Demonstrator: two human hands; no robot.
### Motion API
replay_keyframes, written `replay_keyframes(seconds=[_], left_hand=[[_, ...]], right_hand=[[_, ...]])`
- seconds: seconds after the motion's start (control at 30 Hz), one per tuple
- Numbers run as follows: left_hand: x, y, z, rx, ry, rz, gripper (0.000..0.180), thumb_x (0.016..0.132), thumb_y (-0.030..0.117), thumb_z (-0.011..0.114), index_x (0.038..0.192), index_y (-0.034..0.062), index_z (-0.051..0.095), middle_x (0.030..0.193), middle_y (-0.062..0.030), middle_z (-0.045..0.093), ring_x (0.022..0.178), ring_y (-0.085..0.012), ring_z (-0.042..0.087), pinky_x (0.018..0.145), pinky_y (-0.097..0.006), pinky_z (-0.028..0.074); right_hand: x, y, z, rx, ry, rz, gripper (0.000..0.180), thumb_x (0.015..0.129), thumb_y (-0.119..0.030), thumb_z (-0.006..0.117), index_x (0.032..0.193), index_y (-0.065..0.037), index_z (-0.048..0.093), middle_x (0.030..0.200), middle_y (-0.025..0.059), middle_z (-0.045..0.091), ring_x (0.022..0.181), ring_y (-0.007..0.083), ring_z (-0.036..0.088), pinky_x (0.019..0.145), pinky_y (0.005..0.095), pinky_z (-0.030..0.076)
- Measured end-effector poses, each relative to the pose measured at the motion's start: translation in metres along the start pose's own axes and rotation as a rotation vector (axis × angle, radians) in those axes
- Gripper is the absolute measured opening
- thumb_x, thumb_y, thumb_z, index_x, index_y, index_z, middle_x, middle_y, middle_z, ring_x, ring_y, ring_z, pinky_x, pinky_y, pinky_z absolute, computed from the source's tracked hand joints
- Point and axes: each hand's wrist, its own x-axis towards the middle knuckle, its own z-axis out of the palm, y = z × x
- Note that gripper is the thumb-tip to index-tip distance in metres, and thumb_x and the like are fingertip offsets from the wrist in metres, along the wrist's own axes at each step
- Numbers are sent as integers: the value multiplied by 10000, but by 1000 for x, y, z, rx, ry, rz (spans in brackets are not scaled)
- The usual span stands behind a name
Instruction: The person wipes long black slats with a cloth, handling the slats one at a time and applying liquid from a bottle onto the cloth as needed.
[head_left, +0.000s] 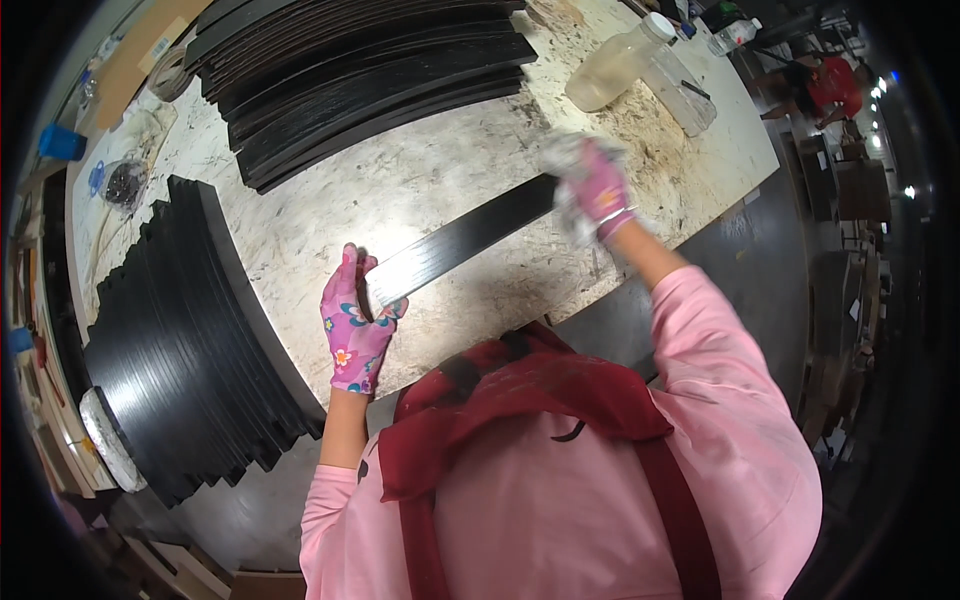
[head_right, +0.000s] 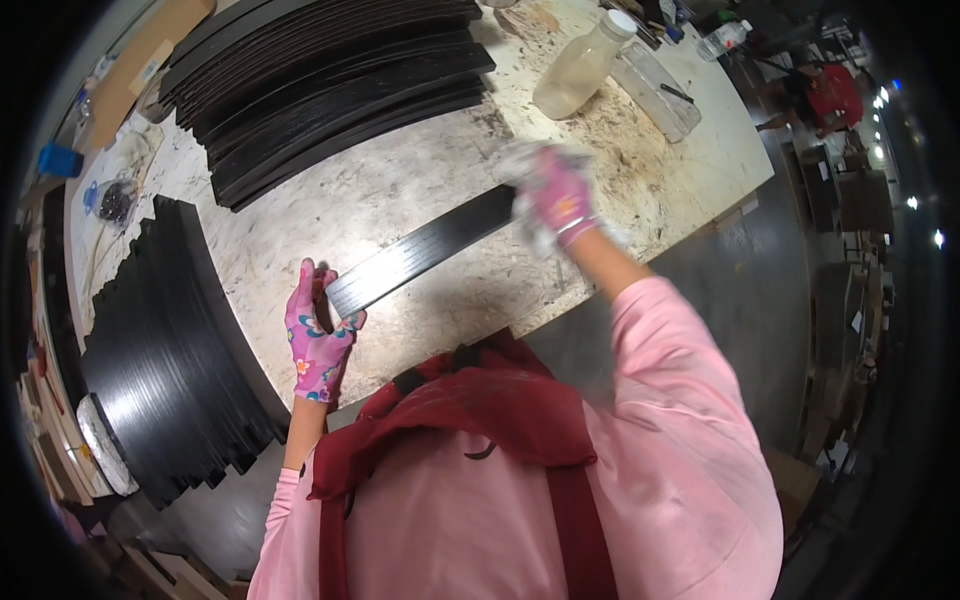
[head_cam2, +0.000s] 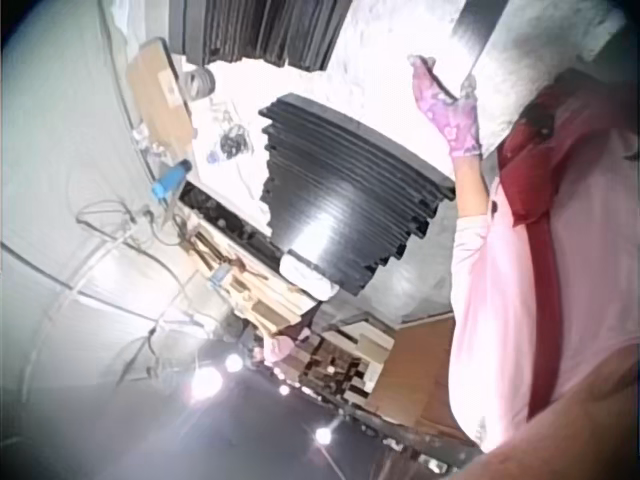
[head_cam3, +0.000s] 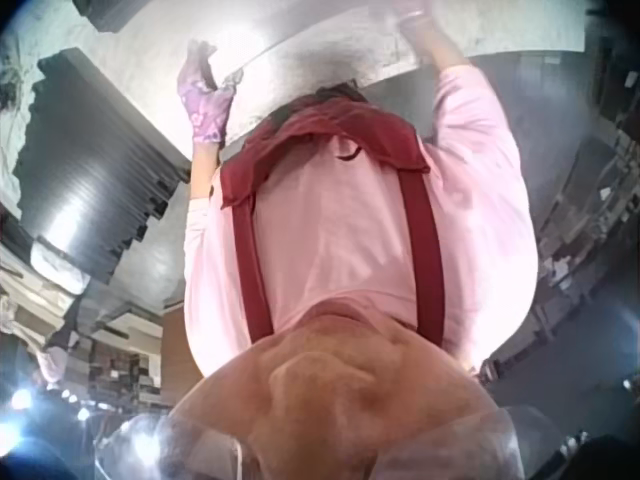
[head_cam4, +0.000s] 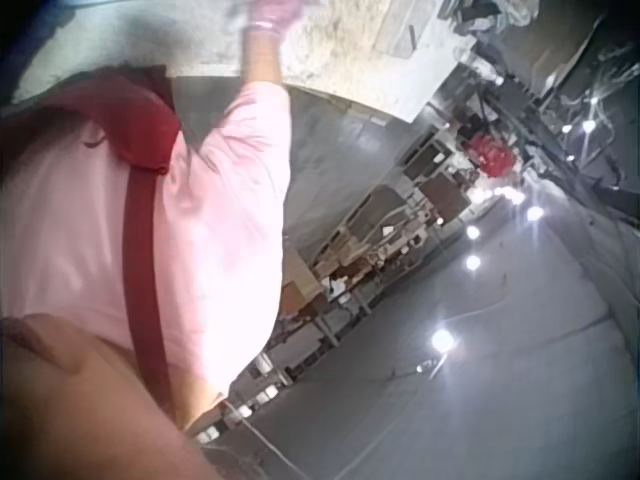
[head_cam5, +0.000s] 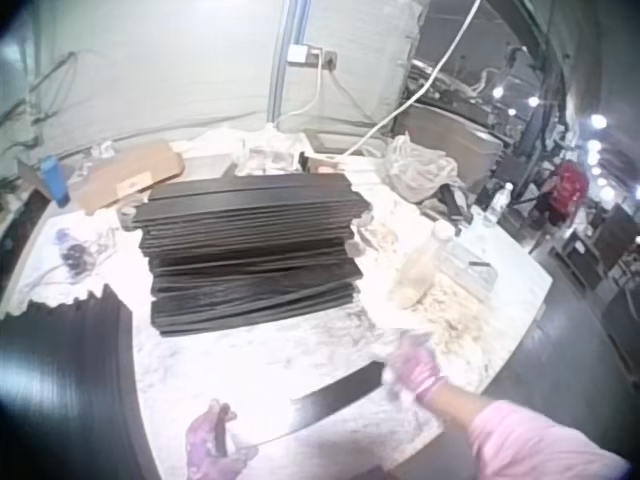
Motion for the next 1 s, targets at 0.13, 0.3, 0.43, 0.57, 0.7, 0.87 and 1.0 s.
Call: replay_keyframes(seconds=[0.13,0.3,0.43,0.57,0.7,0.87,1.0], left_hand=[[-1,0,-1,108,3,28,955,639,-96,756,1471,100,330,1255,-126,533,1172,-241,526,1033,-364,398],[0,-2,-5,99,-6,62,940,655,-58,762,1473,96,325,1222,-135,549,1181,-245,522,1025,-360,397],[4,-1,-4,165,25,126,944,627,7,800,1455,119,361,1106,-160,621,1040,-287,603,942,-358,457],[0,-17,-15,166,17,116,957,617,47,797,1461,116,351,1129,-182,619,1048,-300,595,961,-368,445],[2,3,-8,220,-19,90,968,637,-20,795,1473,98,321,1192,-176,573,1139,-266,562,989,-354,434],[3,8,-7,262,-29,74,907,667,14,799,1452,56,346,1220,-172,563,1144,-273,559,998,-362,422],[0,-11,-5,268,45,162,907,594,20,819,1408,70,421,1119,-168,624,1064,-290,603,934,-371,461]], right_hand=[[-7,100,-65,434,62,653,306,822,-182,667,1094,-46,636,980,111,688,900,255,656,843,330,509],[-9,8,-55,156,77,91,532,733,-291,722,1158,-34,532,834,166,656,749,341,646,667,385,525],[15,-174,-50,291,-398,-136,591,795,-285,622,1276,2,435,858,136,645,655,302,632,621,405,531],[32,-224,-102,514,-461,-509,481,744,-250,655,1147,-18,529,1028,155,632,897,301,653,762,409,537],[5,-68,-40,516,-333,114,354,847,-238,630,1108,-39,499,812,118,664,695,238,666,559,356,538],[13,-96,-71,425,-379,326,174,897,-164,534,1037,-60,530,768,125,644,617,249,648,497,386,507],[6,-180,-89,582,-343,-330,519,789,-365,634,1238,-117,554,1226,132,577,964,279,611,873,397,484]])
